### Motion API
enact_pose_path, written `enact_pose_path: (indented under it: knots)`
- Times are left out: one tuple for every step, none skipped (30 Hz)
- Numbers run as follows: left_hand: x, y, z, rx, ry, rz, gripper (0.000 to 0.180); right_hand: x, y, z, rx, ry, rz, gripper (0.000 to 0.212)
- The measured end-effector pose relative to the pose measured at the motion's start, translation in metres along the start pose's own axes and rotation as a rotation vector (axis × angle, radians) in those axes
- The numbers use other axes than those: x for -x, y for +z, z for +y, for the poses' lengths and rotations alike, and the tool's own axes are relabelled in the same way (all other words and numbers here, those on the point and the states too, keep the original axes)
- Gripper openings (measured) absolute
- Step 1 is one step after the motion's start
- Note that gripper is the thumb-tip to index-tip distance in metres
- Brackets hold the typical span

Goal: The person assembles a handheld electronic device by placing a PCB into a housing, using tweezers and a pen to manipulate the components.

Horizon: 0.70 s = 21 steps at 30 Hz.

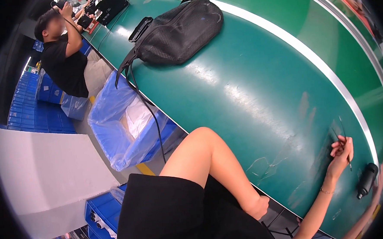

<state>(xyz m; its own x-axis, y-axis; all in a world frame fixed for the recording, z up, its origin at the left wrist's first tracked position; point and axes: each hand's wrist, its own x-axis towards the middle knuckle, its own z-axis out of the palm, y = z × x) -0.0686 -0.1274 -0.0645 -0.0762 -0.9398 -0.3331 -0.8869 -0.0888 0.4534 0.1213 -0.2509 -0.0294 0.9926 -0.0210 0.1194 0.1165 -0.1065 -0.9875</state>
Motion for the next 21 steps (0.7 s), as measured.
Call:
enact_pose_path:
  knots:
    - [0.001, -0.002, 0.0, 0.043, -0.006, 0.033, 0.026, 0.001, 0.0, -0.002, 0.002, -0.01, 0.014, 0.032]
    - [-0.002, -0.001, 0.0, 0.025, 0.004, 0.028, 0.026, 0.001, 0.0, -0.002, 0.006, -0.024, 0.048, 0.032]
    - [-0.007, 0.001, 0.001, 0.016, -0.012, 0.032, 0.026, 0.002, -0.001, -0.003, 0.012, -0.041, 0.087, 0.033]
    - [-0.013, 0.004, 0.001, 0.001, -0.018, 0.033, 0.026, 0.002, -0.003, -0.006, 0.019, -0.055, 0.121, 0.033]
    - [-0.012, 0.009, 0.003, 0.02, -0.033, 0.082, 0.024, 0.005, 0.0, -0.006, 0.024, -0.018, 0.079, 0.033]
    - [-0.011, 0.014, 0.004, 0.001, -0.011, 0.065, 0.024, 0.006, 0.002, -0.005, 0.03, 0.019, 0.042, 0.034]
    - [-0.008, 0.014, 0.006, 0.016, -0.043, 0.122, 0.022, 0.005, 0.002, -0.002, 0.023, 0.023, 0.031, 0.036]
    - [-0.005, 0.016, 0.007, 0.034, -0.075, 0.174, 0.021, 0.006, 0.01, -0.007, -0.001, -0.005, 0.033, 0.039]
    - [-0.005, 0.026, 0.007, -0.003, -0.073, 0.293, 0.019, 0.006, 0.013, -0.009, -0.03, 0.007, 0.033, 0.042]
    - [-0.002, 0.026, 0.008, -0.033, -0.021, 0.276, 0.019, 0.005, 0.013, -0.011, -0.031, 0.017, 0.001, 0.044]
    - [-0.001, 0.025, 0.007, -0.02, -0.053, 0.311, 0.018, 0.004, 0.012, -0.011, -0.031, 0.029, 0.011, 0.046]
    - [0.001, 0.024, 0.006, -0.005, -0.084, 0.346, 0.018, 0.003, 0.01, -0.011, -0.039, 0.039, 0.014, 0.048]
    - [0.003, 0.022, 0.005, -0.019, -0.084, 0.391, 0.017, 0.002, 0.004, -0.011, -0.037, 0.052, -0.009, 0.049]
    - [0.002, 0.02, 0.002, -0.05, -0.029, 0.369, 0.017, 0.0, -0.002, -0.007, -0.024, 0.017, -0.048, 0.049]
    - [-0.002, 0.022, 0.0, -0.077, -0.108, 0.432, 0.017, 0.0, -0.002, -0.006, -0.031, 0.035, -0.03, 0.051]
    - [-0.005, 0.023, -0.001, -0.103, -0.18, 0.494, 0.017, 0.0, -0.004, -0.004, -0.037, 0.049, -0.016, 0.052]
    - [-0.004, 0.025, -0.003, -0.097, -0.213, 0.496, 0.011, -0.001, -0.004, -0.005, -0.044, 0.077, -0.053, 0.052]
    - [-0.001, 0.023, -0.001, -0.112, -0.157, 0.475, 0.011, -0.001, -0.003, -0.007, -0.075, 0.08, -0.08, 0.051]
    - [0.002, 0.02, -0.001, -0.139, -0.178, 0.502, 0.011, -0.001, -0.004, -0.013, -0.175, 0.109, -0.088, 0.044]
    - [0.004, 0.018, -0.003, -0.164, -0.201, 0.531, 0.01, -0.002, -0.009, -0.019, -0.175, 0.086, -0.138, 0.043]
    - [0.005, 0.015, -0.006, -0.156, -0.176, 0.484, 0.009, -0.003, -0.013, -0.025, -0.121, -0.049, -0.027, 0.037]
